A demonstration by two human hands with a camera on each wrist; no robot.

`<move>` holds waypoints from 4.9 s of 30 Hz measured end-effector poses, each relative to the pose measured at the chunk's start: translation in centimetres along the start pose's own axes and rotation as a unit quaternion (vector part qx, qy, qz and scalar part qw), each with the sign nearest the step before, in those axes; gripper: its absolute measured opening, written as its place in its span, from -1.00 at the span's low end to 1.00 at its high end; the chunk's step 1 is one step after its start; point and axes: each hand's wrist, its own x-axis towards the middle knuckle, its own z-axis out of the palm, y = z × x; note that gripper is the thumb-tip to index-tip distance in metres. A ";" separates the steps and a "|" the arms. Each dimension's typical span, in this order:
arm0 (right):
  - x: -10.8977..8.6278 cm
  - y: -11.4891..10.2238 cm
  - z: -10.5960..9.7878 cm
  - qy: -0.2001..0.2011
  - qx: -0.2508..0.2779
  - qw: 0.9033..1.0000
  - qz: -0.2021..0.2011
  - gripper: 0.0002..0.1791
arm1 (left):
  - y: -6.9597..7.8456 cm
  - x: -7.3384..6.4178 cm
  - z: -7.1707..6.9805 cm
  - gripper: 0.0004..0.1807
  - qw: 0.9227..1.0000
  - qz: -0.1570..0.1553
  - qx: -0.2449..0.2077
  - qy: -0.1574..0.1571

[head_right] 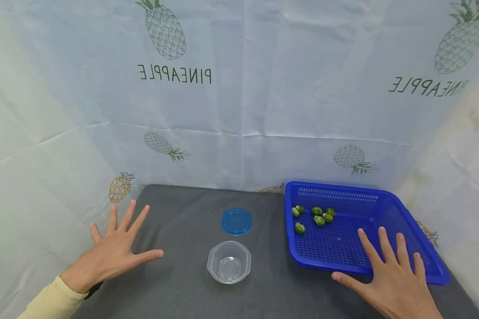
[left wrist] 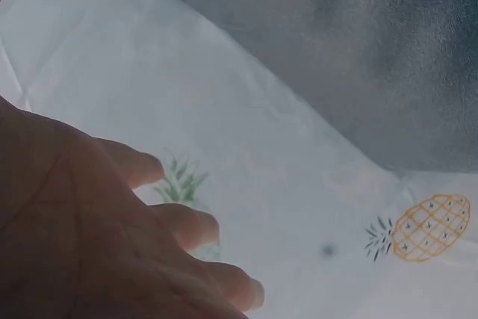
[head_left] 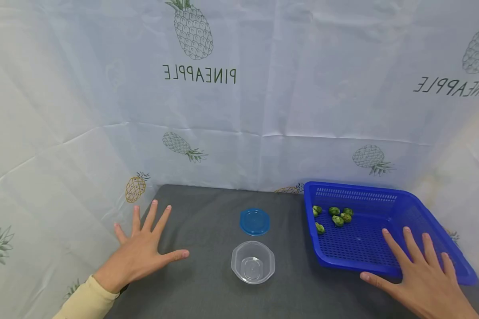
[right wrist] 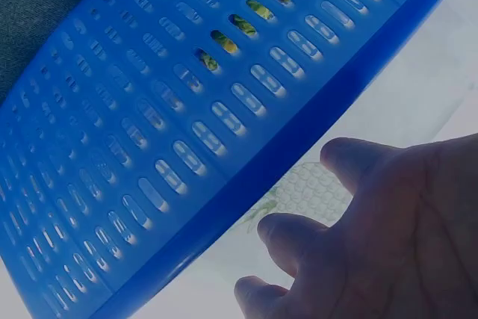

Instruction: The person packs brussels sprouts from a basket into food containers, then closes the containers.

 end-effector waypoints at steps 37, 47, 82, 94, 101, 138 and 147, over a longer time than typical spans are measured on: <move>9.9 -1.2 -7.1 0.005 0.122 0.983 -0.136 -0.22 | 7.7 4.0 8.5 -0.36 0.831 0.015 -0.535 -0.151; 14.0 -1.6 -4.8 -0.100 0.169 0.970 -0.140 -0.40 | 7.8 4.0 9.2 -0.38 0.791 0.004 -0.576 -0.205; 17.5 -4.2 -1.5 -0.143 0.114 0.979 -0.088 -0.57 | 8.4 4.9 9.7 -0.48 0.781 0.012 -0.579 -0.232; 16.2 -4.1 -2.6 -0.126 0.131 0.978 -0.099 -0.62 | 8.4 4.9 10.1 -0.48 0.773 0.014 -0.591 -0.230; 13.6 -5.5 -4.4 -0.108 0.154 0.974 -0.130 -0.61 | 8.4 4.8 9.9 -0.47 0.770 0.012 -0.596 -0.227; 6.1 -22.7 -0.7 -0.059 0.316 0.906 -0.275 -0.70 | 8.5 6.5 10.0 -0.53 0.752 0.010 -0.607 -0.258; 5.9 -24.4 0.8 -0.090 0.294 0.904 -0.297 -0.72 | 8.1 6.4 10.0 -0.53 0.748 0.003 -0.611 -0.258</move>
